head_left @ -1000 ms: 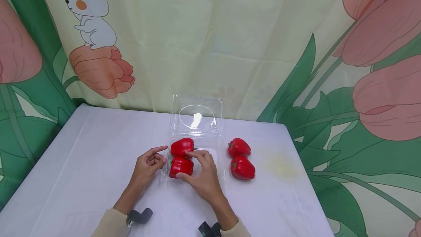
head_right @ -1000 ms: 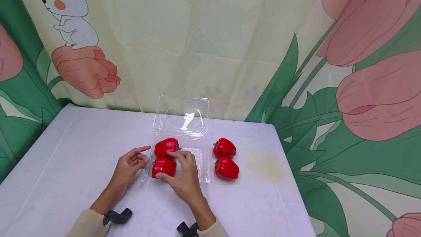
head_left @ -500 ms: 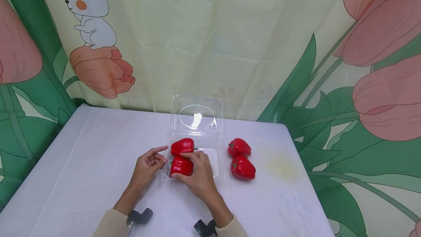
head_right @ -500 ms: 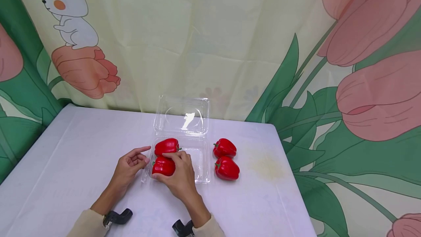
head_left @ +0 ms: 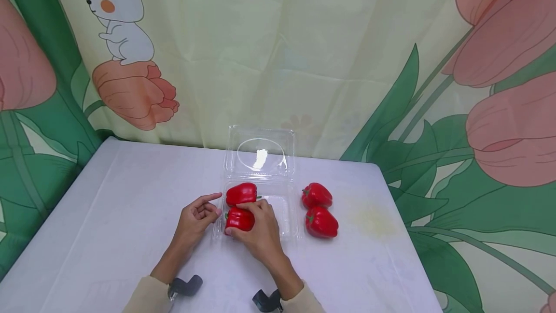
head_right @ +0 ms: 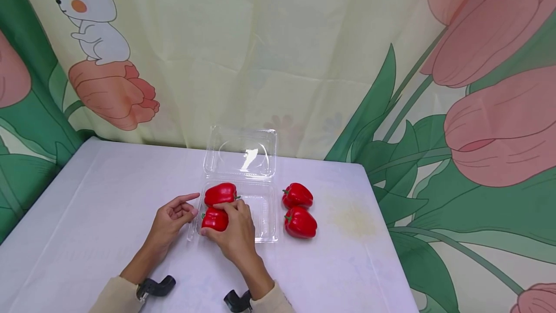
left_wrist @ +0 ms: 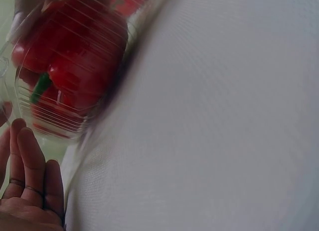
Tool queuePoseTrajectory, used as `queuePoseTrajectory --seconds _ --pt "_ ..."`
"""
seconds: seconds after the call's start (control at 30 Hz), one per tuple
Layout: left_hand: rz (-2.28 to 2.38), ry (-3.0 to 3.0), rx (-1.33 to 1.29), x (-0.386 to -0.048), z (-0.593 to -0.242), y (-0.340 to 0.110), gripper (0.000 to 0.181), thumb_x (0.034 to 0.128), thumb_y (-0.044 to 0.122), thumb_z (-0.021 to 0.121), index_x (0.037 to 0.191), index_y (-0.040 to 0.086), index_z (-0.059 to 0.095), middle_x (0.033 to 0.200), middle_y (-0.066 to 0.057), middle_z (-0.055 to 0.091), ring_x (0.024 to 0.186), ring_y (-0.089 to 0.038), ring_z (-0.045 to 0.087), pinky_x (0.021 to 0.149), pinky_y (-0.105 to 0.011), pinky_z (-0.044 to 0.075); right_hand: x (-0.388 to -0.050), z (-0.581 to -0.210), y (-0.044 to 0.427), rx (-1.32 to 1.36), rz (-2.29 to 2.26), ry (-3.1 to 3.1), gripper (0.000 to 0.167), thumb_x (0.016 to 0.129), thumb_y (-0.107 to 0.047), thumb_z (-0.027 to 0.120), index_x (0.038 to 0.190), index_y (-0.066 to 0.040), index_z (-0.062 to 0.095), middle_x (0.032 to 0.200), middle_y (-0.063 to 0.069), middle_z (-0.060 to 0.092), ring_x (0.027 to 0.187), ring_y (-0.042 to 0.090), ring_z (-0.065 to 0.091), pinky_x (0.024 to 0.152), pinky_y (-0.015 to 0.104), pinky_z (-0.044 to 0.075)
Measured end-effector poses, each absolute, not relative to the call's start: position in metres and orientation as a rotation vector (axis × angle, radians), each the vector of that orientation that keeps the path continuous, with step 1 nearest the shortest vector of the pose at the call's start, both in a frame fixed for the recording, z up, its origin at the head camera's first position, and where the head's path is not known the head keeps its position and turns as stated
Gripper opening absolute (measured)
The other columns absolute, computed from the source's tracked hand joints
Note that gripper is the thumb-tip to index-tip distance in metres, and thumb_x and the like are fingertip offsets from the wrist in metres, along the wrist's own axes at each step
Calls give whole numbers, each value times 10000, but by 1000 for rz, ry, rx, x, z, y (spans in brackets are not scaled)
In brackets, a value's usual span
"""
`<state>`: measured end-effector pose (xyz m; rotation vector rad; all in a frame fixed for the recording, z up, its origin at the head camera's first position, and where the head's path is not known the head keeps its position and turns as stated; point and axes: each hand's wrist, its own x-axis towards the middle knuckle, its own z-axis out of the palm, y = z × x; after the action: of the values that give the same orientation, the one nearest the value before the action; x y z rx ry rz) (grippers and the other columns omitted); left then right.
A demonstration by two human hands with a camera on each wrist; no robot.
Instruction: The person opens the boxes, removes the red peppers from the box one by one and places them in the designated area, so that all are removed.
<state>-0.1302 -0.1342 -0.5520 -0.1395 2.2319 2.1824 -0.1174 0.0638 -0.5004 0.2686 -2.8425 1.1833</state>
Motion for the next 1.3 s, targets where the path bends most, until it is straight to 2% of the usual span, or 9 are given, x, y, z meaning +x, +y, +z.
queuePoseTrajectory --seconds 0.3,0.63,0.9,1.3 --pt "2180 2225 -155 -130 -551 -134 472 968 181 798 1417 153 656 1072 -168 705 853 -132 678 828 -164 602 -116 -502 67 253 1222 -2810 692 713 -295 993 1342 -238 709 1299 5 626 1249 224 609 897 390 653" --pt "2166 2260 -168 -130 -552 -133 474 963 216 808 1411 168 660 1054 -99 717 861 -167 705 861 -185 611 -116 -501 70 245 1269 -2780 646 736 -303 984 1326 -226 734 1255 13 644 1219 233 624 891 397 655" --pt "2168 2250 -147 -129 -551 -133 470 970 197 798 1416 158 658 1076 -162 708 861 -145 681 836 -160 599 -116 -497 66 243 1202 -2818 681 716 -302 991 1333 -222 714 1263 26 651 1220 228 620 874 409 658" --pt "2174 2251 -140 -130 -553 -134 465 968 191 800 1410 154 662 1067 -165 706 855 -130 670 826 -159 600 -115 -503 59 214 1108 -2807 712 682 -331 1006 1322 -233 709 1245 12 647 1193 214 633 863 398 658"
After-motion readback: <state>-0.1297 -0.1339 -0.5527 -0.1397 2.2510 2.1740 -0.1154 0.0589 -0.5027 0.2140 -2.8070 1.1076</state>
